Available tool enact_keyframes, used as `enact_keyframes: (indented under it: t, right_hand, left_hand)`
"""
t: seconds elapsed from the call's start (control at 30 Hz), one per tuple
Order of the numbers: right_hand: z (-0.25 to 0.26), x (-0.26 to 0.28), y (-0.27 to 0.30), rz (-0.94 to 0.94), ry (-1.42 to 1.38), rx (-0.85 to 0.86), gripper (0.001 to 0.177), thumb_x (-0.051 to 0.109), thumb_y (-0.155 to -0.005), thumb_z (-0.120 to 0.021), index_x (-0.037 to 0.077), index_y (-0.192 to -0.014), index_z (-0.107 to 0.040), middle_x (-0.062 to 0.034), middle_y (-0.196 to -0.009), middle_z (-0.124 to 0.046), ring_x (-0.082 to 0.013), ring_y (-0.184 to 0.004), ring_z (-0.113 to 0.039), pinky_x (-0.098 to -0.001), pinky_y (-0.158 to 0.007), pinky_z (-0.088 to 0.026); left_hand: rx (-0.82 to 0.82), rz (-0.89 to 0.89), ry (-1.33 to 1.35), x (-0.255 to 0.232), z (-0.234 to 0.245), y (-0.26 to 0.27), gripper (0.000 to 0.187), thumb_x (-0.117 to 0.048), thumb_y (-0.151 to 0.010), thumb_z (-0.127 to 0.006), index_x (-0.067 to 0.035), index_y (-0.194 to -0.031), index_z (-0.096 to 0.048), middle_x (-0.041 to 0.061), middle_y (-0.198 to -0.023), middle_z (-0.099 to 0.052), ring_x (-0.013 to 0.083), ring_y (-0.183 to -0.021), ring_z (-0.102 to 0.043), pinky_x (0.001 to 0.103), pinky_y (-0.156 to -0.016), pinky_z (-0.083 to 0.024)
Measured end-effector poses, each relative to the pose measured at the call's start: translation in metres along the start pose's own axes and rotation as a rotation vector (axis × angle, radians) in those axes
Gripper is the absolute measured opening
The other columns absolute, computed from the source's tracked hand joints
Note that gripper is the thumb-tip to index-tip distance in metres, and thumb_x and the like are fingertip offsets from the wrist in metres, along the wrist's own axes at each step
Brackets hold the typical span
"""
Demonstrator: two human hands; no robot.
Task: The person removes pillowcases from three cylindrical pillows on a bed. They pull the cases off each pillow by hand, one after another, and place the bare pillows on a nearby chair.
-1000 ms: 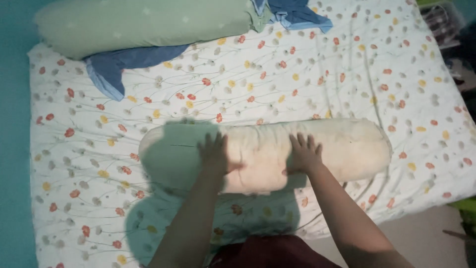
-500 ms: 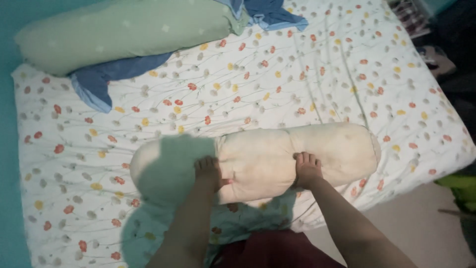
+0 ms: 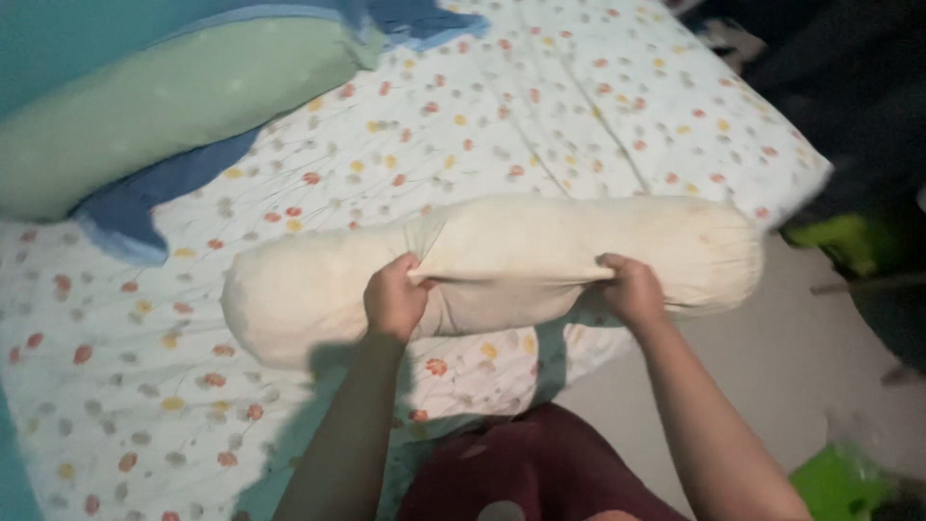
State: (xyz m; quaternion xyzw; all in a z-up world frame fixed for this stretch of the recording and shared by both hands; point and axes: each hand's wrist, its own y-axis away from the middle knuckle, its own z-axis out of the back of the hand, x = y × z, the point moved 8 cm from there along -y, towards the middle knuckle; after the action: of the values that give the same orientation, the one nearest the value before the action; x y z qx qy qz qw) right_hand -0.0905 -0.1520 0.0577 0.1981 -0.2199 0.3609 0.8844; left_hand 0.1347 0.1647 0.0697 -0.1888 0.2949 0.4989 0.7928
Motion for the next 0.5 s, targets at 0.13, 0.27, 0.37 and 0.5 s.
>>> enact_keyframes:
  t: [0.13,0.27,0.37,0.5]
  right_hand:
    - [0.081,-0.034,0.044,0.05,0.011,-0.286,0.032,0.014,-0.076,-0.084,0.01,-0.107,-0.076,-0.0174,-0.098,-0.074,-0.0335,-0.09,-0.072,-0.04,-0.077,-0.054]
    - [0.149,-0.116,0.086,-0.261,-0.049,-0.412,0.019,0.001,-0.084,-0.069,0.01,-0.1,-0.074,-0.0177,-0.09,-0.072,-0.0319,-0.078,-0.071,-0.0377,-0.075,-0.054]
    - [0.209,-0.155,0.122,-0.196,-0.012,-0.645,0.022,-0.001,-0.081,-0.068,0.01,-0.1,-0.072,-0.0179,-0.094,-0.07,-0.0341,-0.081,-0.069,-0.0378,-0.073,-0.053]
    - [0.278,-0.207,0.168,-0.334,0.022,-0.774,0.01,-0.001,-0.083,-0.068,0.005,-0.09,-0.065,-0.0157,-0.09,-0.068,-0.035,-0.079,-0.066,-0.0395,-0.07,-0.051]
  left_hand:
    - [0.051,-0.133,0.037,-0.097,-0.01,-0.01,0.031,-0.03,-0.073,-0.088,-0.014,-0.091,-0.068,0.018,-0.08,-0.07,0.0425,-0.08,-0.067,0.051,-0.066,-0.051]
    - [0.155,-0.218,0.07,-0.194,-0.054,-0.016,0.022,-0.019,-0.072,-0.083,-0.014,-0.086,-0.067,0.018,-0.077,-0.069,0.0429,-0.077,-0.067,0.051,-0.065,-0.05]
    - [0.219,-0.348,0.114,-0.273,-0.096,-0.015,0.018,-0.011,-0.071,-0.077,-0.013,-0.084,-0.066,0.018,-0.076,-0.069,0.0429,-0.076,-0.066,0.051,-0.065,-0.05]
    - [0.263,-0.585,0.213,-0.381,-0.158,0.0,0.018,-0.007,-0.069,-0.075,-0.01,-0.08,-0.062,0.018,-0.076,-0.067,0.0434,-0.077,-0.065,0.052,-0.064,-0.049]
